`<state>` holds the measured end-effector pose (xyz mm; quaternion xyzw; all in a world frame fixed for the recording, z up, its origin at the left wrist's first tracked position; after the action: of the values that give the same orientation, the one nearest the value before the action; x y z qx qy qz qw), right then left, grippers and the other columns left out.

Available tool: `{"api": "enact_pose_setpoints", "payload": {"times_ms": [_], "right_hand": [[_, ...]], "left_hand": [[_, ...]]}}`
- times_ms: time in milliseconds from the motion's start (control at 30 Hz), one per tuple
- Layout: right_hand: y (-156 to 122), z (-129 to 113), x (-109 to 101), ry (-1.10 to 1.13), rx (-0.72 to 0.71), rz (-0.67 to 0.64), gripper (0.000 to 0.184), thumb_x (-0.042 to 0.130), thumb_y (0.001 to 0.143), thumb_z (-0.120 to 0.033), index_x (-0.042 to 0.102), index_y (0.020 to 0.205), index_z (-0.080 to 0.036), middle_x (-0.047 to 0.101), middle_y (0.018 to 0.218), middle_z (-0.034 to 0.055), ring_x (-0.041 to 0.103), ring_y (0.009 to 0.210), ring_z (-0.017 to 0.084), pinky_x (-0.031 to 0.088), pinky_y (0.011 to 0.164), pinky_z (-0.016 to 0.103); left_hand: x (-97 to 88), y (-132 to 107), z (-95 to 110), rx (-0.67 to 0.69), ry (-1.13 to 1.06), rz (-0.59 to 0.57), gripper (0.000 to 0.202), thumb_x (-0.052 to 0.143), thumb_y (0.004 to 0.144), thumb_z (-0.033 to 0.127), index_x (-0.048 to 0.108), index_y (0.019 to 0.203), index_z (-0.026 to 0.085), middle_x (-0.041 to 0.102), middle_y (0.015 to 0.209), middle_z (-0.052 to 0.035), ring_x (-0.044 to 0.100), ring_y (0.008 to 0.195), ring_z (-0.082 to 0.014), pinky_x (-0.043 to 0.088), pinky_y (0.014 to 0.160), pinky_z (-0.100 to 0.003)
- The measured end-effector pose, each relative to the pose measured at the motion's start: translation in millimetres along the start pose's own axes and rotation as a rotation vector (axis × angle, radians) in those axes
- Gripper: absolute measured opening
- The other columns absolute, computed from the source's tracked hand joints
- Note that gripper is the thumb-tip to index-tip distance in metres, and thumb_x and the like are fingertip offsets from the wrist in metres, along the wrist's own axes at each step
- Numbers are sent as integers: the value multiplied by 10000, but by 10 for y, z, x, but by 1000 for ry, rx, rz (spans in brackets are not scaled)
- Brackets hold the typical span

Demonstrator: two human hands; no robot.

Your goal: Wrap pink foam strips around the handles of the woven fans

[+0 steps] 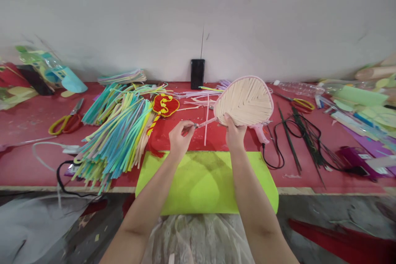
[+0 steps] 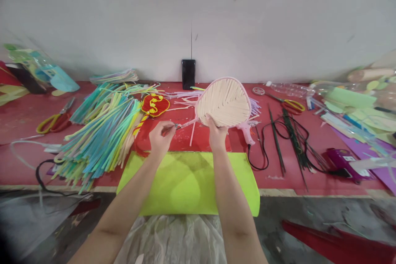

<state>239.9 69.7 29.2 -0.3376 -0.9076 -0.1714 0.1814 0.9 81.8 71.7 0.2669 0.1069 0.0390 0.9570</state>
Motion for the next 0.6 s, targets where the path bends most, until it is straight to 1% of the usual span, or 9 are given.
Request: {"api": "enact_pose_setpoints", "payload": {"times_ms": [100,233,333,500,600], "right_hand": [[-5,7,-44,32,-1,66,465,719,594,-341,622,1006,-149,658,1005,83,648,707,181,567,537,317],[-13,0,-71,96,17,114,418,707,615,-344,624,972,-141,672,958,78,650,680,168,570,569,311],[-15,14,-77,137,41,126,419,708,619,-336,619,986,-154,668,979,70,653,686,159,570,584,301],[0,98,-87,232,89,137,426,723,609,-316,611,992,-168,652,1028,61,651,691,127,561,584,244],[7,151,-88,261,123,139,441,721,613,-317,599,1014,-177,659,1008,51,649,682,114,557,587,225]], "left_hand": [[57,-33,-7,-18,-30,-16,65,598,722,201,610,781,177,656,733,-10,619,666,-101,493,629,-197],[159,-71,-143,-154,-189,-28,61,614,700,189,590,753,167,658,700,-12,652,671,-125,514,651,-224],[202,-88,-239,-229,-280,-17,85,637,683,202,589,743,165,664,710,-14,660,689,-137,521,687,-249],[215,-101,-307,-273,-276,-11,105,663,664,225,616,738,167,677,746,-25,655,740,-149,516,724,-271],[280,-121,-344,-320,-349,-43,122,664,660,222,611,755,166,677,735,-22,659,693,-151,518,698,-277]]}}
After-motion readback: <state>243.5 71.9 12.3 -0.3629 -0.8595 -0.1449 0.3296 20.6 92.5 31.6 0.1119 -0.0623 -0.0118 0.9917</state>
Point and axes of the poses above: each hand's wrist, its own y-axis towards the middle knuckle, its own x-axis out of the palm, z = x × y, the point moved 10 cm from there along y, towards the middle knuckle
